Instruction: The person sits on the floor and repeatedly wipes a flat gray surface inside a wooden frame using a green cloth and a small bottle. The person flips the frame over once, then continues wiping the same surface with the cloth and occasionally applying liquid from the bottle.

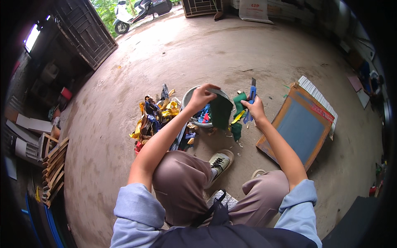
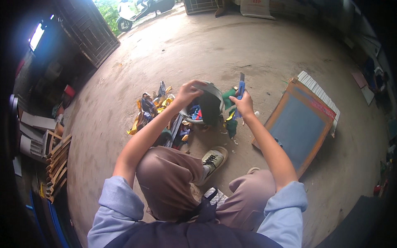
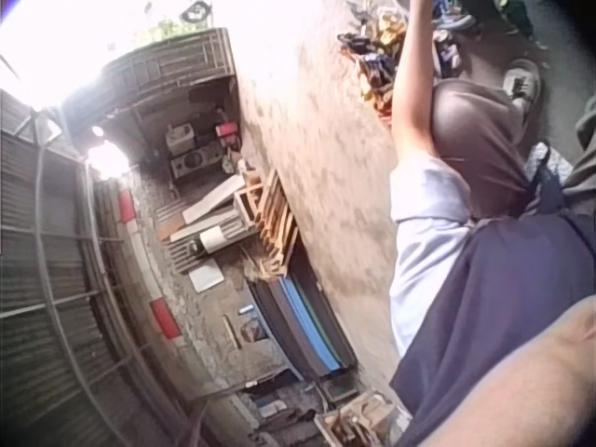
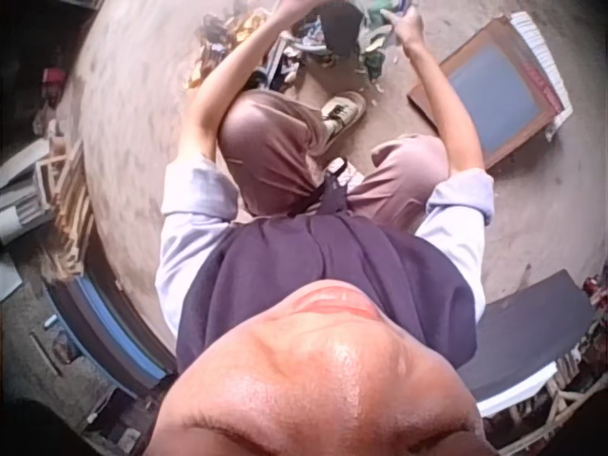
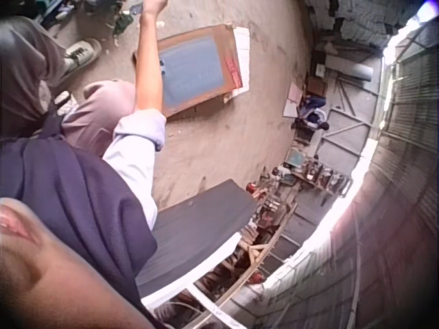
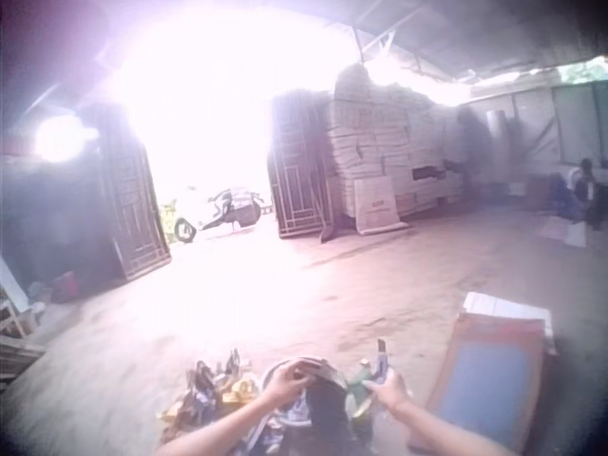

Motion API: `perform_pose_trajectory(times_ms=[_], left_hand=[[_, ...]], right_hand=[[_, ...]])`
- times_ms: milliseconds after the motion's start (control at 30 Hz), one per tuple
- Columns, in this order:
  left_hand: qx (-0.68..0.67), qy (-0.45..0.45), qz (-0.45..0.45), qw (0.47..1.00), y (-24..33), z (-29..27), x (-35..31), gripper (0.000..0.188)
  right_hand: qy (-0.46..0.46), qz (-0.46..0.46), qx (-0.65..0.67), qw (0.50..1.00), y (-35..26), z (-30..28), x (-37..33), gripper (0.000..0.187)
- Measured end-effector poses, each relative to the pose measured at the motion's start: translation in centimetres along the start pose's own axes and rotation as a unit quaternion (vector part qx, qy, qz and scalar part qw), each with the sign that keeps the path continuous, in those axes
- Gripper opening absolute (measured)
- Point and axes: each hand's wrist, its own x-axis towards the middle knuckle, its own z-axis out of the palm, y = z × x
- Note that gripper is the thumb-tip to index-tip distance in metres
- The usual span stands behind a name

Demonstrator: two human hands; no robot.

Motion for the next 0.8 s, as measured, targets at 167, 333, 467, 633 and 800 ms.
perform_pose_trajectory(times_ms=[167,333,467,633,800], left_hand=[[0.047,0.159,-0.035,0.985,-2.6,-1.0,0.9,0.023],[0.159,0.029,-0.051,0.985,-4.0,3.5,1.3,0.029],[-0.113,-0.055,-0.200,0.972,-4.5,10.3,1.1,0.060],[-0.315,0.005,-0.266,0.911,-4.7,16.8,0.4,0.059],[-0.074,0.128,-0.134,0.980,-6.9,21.5,-0.3,0.046]], right_hand=[[0.034,0.037,-0.040,0.998,2.8,0.5,0.6,0.034],[0.012,0.060,0.032,0.998,4.3,-0.9,1.5,0.031],[-0.028,0.050,0.046,0.997,3.6,-1.1,0.5,0.028],[0.001,0.012,-0.090,0.996,6.1,-3.0,-1.9,0.029],[-0.014,0.101,-0.121,0.987,17.4,-4.1,-4.4,0.034]])
